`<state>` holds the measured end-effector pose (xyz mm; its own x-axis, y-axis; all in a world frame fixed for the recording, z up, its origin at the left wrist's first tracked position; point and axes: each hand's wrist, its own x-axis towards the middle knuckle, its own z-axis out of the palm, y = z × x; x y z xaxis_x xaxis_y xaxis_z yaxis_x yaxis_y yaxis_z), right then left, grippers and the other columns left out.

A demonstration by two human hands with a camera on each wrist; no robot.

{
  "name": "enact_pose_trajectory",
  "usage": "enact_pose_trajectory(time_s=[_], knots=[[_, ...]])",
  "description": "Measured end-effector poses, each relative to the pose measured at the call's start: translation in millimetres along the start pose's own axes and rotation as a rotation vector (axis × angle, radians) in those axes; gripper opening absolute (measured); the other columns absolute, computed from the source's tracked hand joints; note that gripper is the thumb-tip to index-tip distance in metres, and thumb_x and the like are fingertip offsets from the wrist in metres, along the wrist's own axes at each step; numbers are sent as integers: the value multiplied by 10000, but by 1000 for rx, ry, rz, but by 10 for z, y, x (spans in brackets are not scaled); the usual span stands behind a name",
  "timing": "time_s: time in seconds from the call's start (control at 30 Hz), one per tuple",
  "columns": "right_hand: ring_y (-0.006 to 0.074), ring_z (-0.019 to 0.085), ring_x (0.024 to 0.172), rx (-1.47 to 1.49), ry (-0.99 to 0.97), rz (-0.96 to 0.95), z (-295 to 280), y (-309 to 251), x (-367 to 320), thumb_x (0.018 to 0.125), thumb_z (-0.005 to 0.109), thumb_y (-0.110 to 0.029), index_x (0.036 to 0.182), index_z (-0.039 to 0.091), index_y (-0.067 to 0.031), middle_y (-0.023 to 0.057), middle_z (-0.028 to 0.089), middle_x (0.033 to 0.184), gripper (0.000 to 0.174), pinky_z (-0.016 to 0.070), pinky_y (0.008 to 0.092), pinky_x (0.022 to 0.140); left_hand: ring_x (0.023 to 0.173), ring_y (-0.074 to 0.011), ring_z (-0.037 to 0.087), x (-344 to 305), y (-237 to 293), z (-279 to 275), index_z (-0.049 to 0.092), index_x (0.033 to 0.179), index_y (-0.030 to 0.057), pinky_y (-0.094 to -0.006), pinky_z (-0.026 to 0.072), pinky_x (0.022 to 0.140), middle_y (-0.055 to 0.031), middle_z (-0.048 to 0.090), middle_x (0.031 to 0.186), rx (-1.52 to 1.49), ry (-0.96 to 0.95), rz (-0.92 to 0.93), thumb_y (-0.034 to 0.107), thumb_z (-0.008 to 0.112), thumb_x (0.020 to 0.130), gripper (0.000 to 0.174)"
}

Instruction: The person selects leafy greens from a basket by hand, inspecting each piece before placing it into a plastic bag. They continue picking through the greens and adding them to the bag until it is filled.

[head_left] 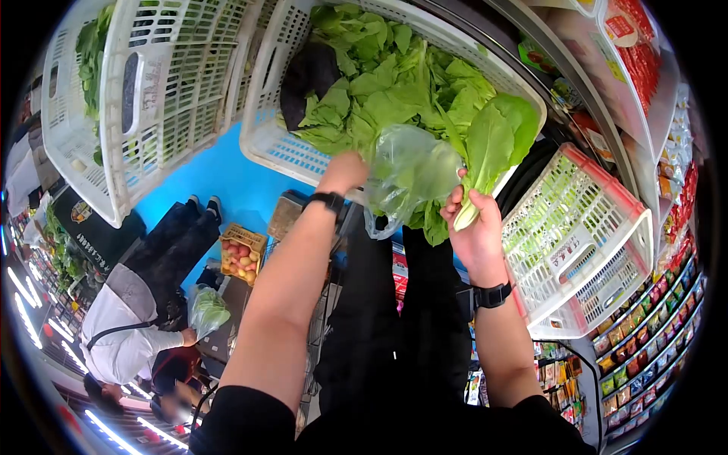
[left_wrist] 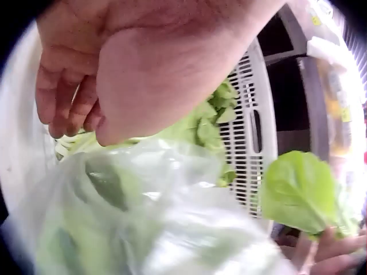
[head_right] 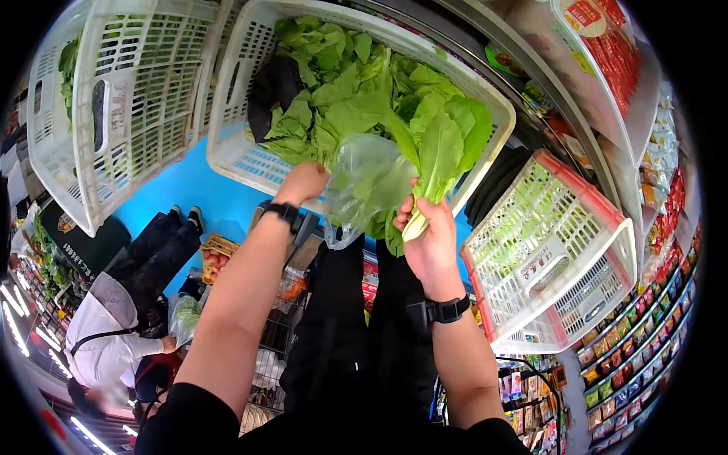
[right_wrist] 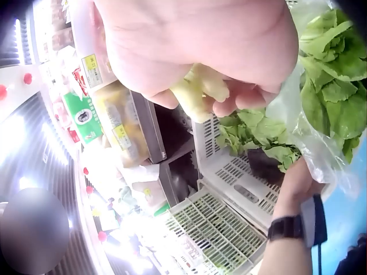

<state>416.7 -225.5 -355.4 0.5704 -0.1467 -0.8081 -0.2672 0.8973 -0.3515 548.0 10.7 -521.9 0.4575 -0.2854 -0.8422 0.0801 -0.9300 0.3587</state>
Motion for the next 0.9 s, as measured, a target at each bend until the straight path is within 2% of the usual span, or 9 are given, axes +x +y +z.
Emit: enact_pose_trajectory(time_s=[0.07, 0.2, 0.33, 0.47, 0.53, 0.6, 0.63, 0.7, 0.9], knots=[[167, 549, 866, -42, 6, -38, 26, -30, -55, 989, 602, -180, 1384, 546, -47, 53, 607, 954, 421, 465, 326, 799, 1058, -406, 720, 352, -62, 219, 798, 1007, 30, -487, 581, 903, -230, 749, 1135, 330, -83, 18, 209, 633, 904, 264], [164, 541, 870, -99, -16, -84, -59, -94, -88, 988, 603, -201, 1384, 539, -51, 52, 598, 957, 427, 459, 323, 792, 1119, -381, 717, 545, 177, 331, 796, 1018, 25, -481, 586, 907, -203, 760, 1148, 217, -3, -219, 160, 609, 926, 248], [161, 539, 876, -87, 6, -78, -197, -131, -146, 980, 615, -244, 1374, 528, -58, 51, 601, 960, 444, 453, 316, 803, 1140, -398, 709, 436, 241, 299, 777, 1052, -22, -476, 582, 929, -245, 745, 1175, 168, 190, -335, 240, 662, 900, 324], [160, 560, 893, -21, -65, -80, -155, -172, -153, 973, 624, -289, 1382, 527, -47, 57, 630, 989, 485, 465, 315, 823, 1016, -436, 722, 85, 145, -114, 747, 1042, -68, -469, 580, 920, -318, 734, 1033, 23, 135, -128, 415, 727, 849, 521], [167, 576, 922, -91, -73, -96, -94, -188, -166, 977, 615, -297, 1392, 523, -34, 62, 637, 1004, 500, 471, 320, 858, 905, -338, 747, -428, 287, -676, 715, 1113, -97, -425, 601, 797, -245, 755, 1015, -275, -26, -92, 358, 674, 919, 497], [175, 586, 951, -67, -96, -95, -52, -147, -156, 989, 589, -260, 1408, 514, -26, 70, 645, 1041, 485, 475, 323, 882, 802, -227, 699, -694, -8, -740, 615, 1333, -74, -348, 577, 670, -159, 730, 1032, -917, -106, -66, 252, 602, 1034, 443], [174, 585, 955, -119, -85, -106, 14, -111, -151, 992, 581, -238, 1413, 511, -24, 72, 647, 1056, 478, 475, 323, 880, 802, -227, 699, -881, -73, -855, 615, 1333, -74, -348, 577, 670, -159, 730, 1032, -906, -98, -64, 252, 602, 1034, 443], [174, 595, 1003, -180, -129, -118, 34, -33, -124, 994, 571, -178, 1427, 501, -18, 87, 647, 1146, 467, 479, 327, 903, 803, -183, 660, -1238, -101, -1063, 472, 1495, -33, -282, 546, 652, -111, 694, 1096, -1467, -472, 7, 229, 552, 1103, 479], [275, 539, 1289, -578, -80, -273, 274, 245, -168, 1040, 585, -220, 1430, 528, 33, 156, 564, 1396, 468, 398, 375, 1109, 864, -167, 635, -1546, 187, -871, 452, 1511, -42, -276, 527, 746, -102, 688, 1109, -1539, -542, 141, 304, 554, 1104, 544]])
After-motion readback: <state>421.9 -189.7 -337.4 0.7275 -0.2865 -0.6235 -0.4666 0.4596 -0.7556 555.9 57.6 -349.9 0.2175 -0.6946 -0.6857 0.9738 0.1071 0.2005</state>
